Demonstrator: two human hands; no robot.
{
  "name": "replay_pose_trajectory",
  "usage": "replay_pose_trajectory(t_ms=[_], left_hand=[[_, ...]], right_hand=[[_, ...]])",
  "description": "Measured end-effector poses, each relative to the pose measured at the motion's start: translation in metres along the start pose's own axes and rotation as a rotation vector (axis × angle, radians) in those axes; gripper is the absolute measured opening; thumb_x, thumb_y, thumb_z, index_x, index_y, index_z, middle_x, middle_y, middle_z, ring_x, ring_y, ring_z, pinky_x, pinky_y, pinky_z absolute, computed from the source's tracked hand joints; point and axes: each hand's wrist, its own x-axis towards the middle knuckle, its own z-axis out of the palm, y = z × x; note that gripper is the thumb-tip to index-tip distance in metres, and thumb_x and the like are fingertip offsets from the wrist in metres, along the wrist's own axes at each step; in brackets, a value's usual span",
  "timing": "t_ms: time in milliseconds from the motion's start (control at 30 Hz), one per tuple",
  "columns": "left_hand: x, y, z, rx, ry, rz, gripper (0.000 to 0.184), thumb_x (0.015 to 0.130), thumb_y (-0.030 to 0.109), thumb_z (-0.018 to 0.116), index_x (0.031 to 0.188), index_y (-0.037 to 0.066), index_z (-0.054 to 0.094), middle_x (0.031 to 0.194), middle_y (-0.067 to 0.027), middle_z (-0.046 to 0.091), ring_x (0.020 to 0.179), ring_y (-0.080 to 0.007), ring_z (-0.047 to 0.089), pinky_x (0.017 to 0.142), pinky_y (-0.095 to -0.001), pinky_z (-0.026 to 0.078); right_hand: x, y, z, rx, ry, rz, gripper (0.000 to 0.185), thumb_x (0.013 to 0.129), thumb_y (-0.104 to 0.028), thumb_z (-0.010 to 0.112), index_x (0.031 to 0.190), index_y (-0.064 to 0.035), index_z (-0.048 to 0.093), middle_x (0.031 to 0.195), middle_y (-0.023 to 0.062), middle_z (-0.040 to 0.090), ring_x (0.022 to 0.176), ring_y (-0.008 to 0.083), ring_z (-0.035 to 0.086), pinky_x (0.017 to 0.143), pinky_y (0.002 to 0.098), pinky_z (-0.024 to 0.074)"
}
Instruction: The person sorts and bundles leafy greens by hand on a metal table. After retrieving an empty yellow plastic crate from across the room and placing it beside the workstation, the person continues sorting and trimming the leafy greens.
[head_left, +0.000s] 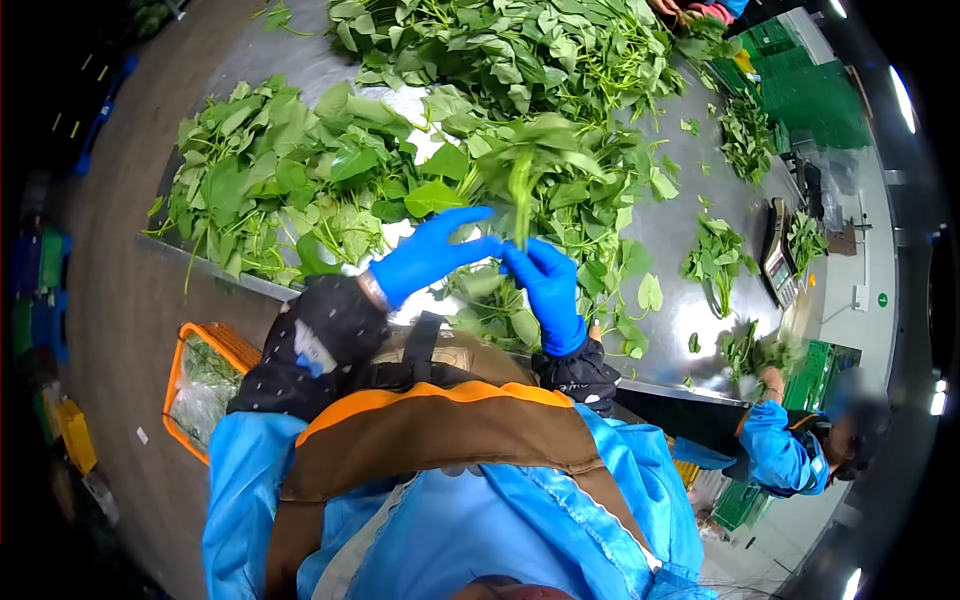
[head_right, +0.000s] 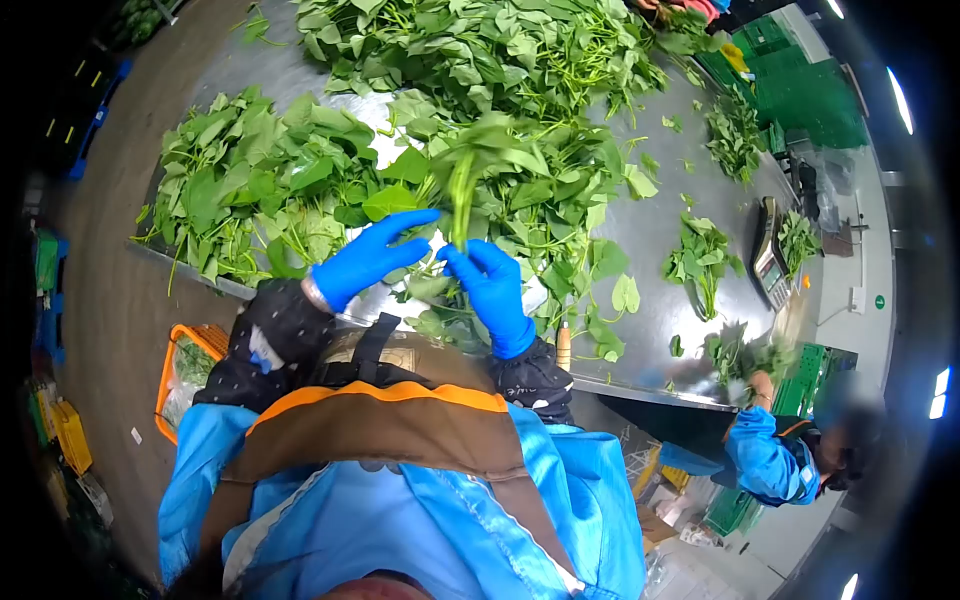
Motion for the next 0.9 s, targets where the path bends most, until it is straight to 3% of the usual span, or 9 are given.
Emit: replay_pose_trajectory(t_ms=[100,133,300,367,500,600,700,767,900], left_hand=[[0.010,0.010,0.002,-0.284,-0.203,-0.097,0.041,0.089,0.035,0.043,0.113,0.004,0.053,0.116,-0.0110,0.052,0.110,-0.0184,0.046,0.093,-0.0299,0.035],[0.019,-0.008,0.001,-0.122,-0.155,0.262,0.043,0.091,0.037,0.038,0.108,0.001,0.056,0.116,-0.0127,0.051,0.113,-0.0215,0.044,0.095,-0.0308,0.033],[0.007,0.010,-0.079,-1.217,0.136,0.336,0.042,0.087,0.042,0.043,0.088,0.001,0.057,0.100,-0.0135,0.057,0.087,-0.0227,0.056,0.081,-0.0380,0.045],[-0.014,0.025,-0.108,-1.022,0.560,0.389,0.036,0.087,0.039,0.046,0.096,0.005,0.056,0.084,-0.0059,0.058,0.065,-0.0159,0.051,0.064,-0.0293,0.044],[-0.022,0.004,-0.089,-1.230,0.336,0.245,0.022,0.088,0.027,0.048,0.093,0.007,0.055,0.060,0.0034,0.032,0.047,-0.0083,0.024,0.045,-0.0224,0.022],[-0.012,-0.021,-0.065,-1.277,0.217,0.099,0.017,0.088,0.022,0.049,0.082,0.007,0.055,0.056,0.0020,0.027,0.045,-0.0094,0.024,0.045,-0.0236,0.021],[-0.016,-0.021,-0.061,-1.147,0.192,0.130,0.018,0.088,0.023,0.049,0.085,0.007,0.057,0.056,0.0016,0.033,0.045,-0.0091,0.026,0.045,-0.0235,0.022],[-0.017,-0.015,-0.070,-1.017,0.292,0.166,0.021,0.086,0.024,0.052,0.088,0.005,0.058,0.058,0.0011,0.039,0.046,-0.0087,0.029,0.046,-0.0224,0.024],[-0.018,-0.007,-0.075,-0.722,0.533,0.152,0.023,0.083,0.022,0.058,0.092,0.001,0.059,0.070,-0.0015,0.056,0.048,-0.0057,0.036,0.046,-0.0183,0.026]], right_hand=[[-0.002,0.008,0.015,-0.269,-0.111,-0.144,0.016,0.080,-0.017,0.061,0.074,-0.0016,0.060,0.059,0.0025,0.052,0.055,0.0070,0.046,0.049,0.0236,0.0349],[-0.003,0.005,0.016,-0.359,-0.173,-0.121,0.015,0.079,-0.018,0.061,0.075,-0.0028,0.061,0.061,0.0042,0.053,0.055,0.0092,0.048,0.050,0.0243,0.0370],[-0.017,0.048,0.002,-0.551,-0.459,-0.159,0.016,0.077,-0.024,0.061,0.084,-0.0097,0.064,0.076,0.0106,0.061,0.063,0.0243,0.058,0.056,0.0311,0.0445],[-0.016,0.058,-0.002,-0.599,-0.340,-0.274,0.014,0.076,-0.019,0.063,0.086,-0.0086,0.065,0.079,0.0104,0.063,0.061,0.0205,0.057,0.059,0.0274,0.0460],[0.054,0.020,0.007,-0.017,-0.077,0.204,0.021,0.079,-0.024,0.059,0.084,-0.0044,0.064,0.066,0.0037,0.060,0.059,0.0090,0.054,0.054,0.0245,0.0419],[0.116,0.032,0.022,-0.742,0.065,0.166,0.051,0.079,-0.051,0.046,0.071,-0.0030,0.063,0.066,0.0174,0.059,0.063,0.0337,0.057,0.057,0.0416,0.0422],[0.155,0.077,0.036,-0.909,-0.036,0.164,0.046,0.079,-0.046,0.048,0.070,-0.0037,0.064,0.069,0.0180,0.060,0.067,0.0333,0.058,0.058,0.0412,0.0433],[0.142,0.030,0.027,-0.181,-0.039,0.033,0.030,0.076,-0.032,0.059,0.071,-0.0025,0.064,0.063,0.0088,0.062,0.055,0.0182,0.059,0.054,0.0296,0.0441],[0.138,-0.005,-0.019,-0.184,-0.058,0.142,0.027,0.077,-0.028,0.062,0.063,-0.0042,0.062,0.052,0.0010,0.055,0.044,0.0073,0.046,0.043,0.0231,0.0345]])
